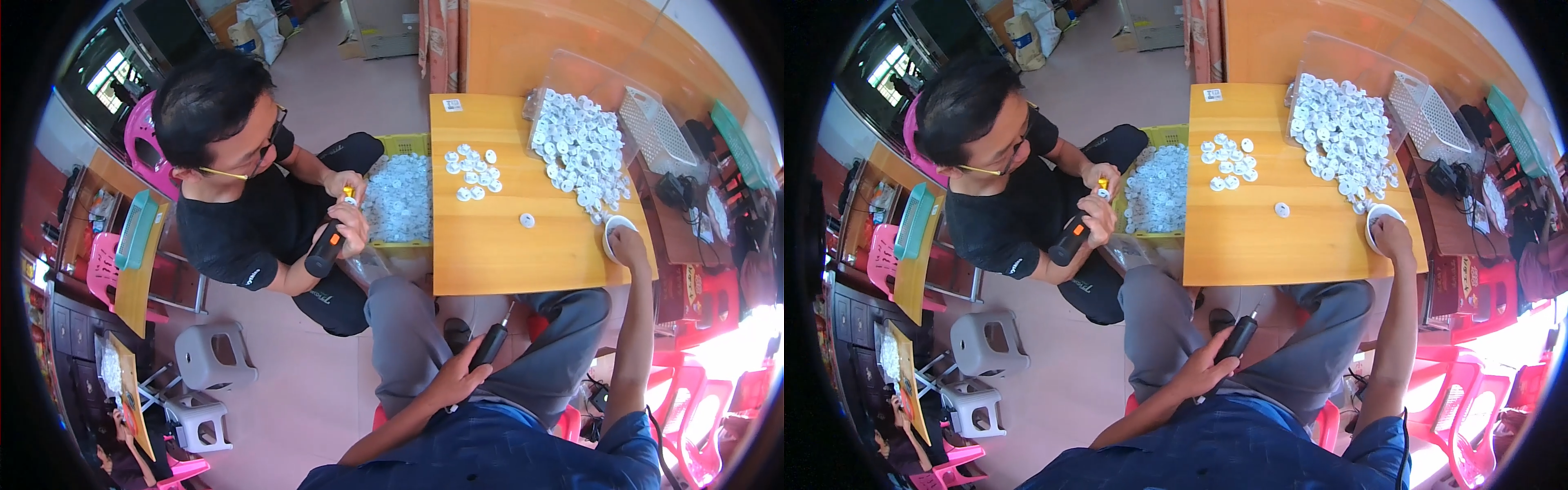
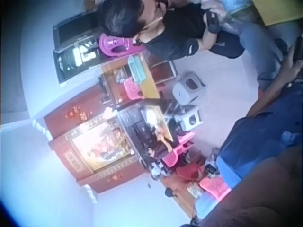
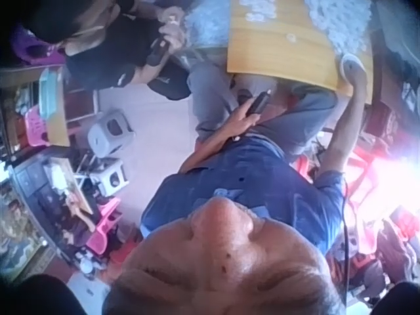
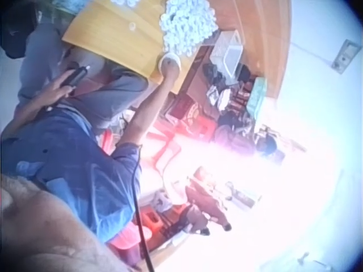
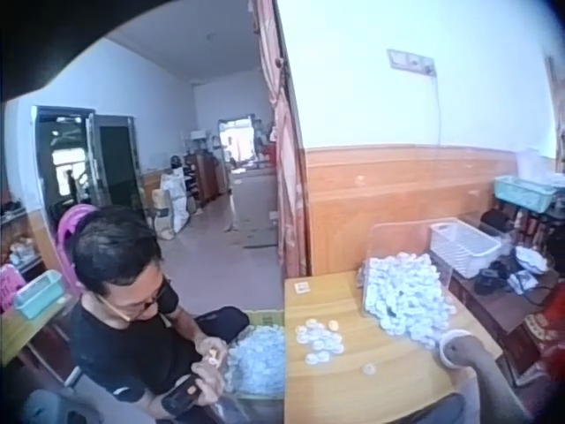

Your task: The person assembles small plastic components using an electric screwdriver to fasten screws.

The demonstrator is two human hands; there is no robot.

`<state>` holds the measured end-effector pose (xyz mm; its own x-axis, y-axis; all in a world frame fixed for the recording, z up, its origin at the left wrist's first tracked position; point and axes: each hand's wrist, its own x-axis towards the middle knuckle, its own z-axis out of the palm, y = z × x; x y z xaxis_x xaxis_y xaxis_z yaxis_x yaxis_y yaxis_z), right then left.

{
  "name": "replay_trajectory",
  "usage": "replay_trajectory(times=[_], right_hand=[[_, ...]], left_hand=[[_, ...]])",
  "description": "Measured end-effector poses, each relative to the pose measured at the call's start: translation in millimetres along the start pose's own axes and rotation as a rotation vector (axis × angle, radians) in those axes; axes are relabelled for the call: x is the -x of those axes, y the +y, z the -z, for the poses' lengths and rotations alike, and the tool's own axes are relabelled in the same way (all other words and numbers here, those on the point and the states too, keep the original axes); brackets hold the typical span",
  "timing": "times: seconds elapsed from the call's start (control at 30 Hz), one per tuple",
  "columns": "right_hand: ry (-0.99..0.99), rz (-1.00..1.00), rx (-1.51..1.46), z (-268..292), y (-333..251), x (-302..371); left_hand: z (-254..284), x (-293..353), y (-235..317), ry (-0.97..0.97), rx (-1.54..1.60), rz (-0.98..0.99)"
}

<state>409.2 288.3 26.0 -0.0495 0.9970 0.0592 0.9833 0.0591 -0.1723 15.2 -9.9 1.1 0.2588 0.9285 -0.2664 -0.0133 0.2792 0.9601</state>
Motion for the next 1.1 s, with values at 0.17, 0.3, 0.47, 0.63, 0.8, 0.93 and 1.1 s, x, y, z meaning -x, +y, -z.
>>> replay_trajectory(times=[0.17,0.3,0.47,0.63,0.8,0.93,1.1], right_hand=[[-0.013,-0.051,0.026,11.9,-11.9,2.5],[0.067,-0.119,0.003,10.6,-2.7,-3.2],[0.205,-0.094,-0.248,31.4,-27.8,12.3],[0.281,0.003,-1.144,24.5,-67.8,41.2],[0.085,-0.069,-1.507,-16.6,-158.6,84.9],[-0.046,-0.11,-1.658,-43.6,-191.3,106.4],[-0.242,-0.116,-1.709,-49.0,-211.7,118.3]], left_hand=[[-0.5,-1.1,-2.0,-0.011,0.022,0.016],[0.7,-1.9,7.2,-0.019,0.076,0.042],[2.5,1.0,3.0,0.004,0.061,0.029],[-1.1,-3.0,-0.6,-0.016,0.093,-0.007],[-0.9,0.4,4.5,0.021,0.186,-0.023],[-0.2,0.0,10.3,0.036,0.227,-0.041],[-0.4,3.7,17.1,0.051,0.226,-0.076]])
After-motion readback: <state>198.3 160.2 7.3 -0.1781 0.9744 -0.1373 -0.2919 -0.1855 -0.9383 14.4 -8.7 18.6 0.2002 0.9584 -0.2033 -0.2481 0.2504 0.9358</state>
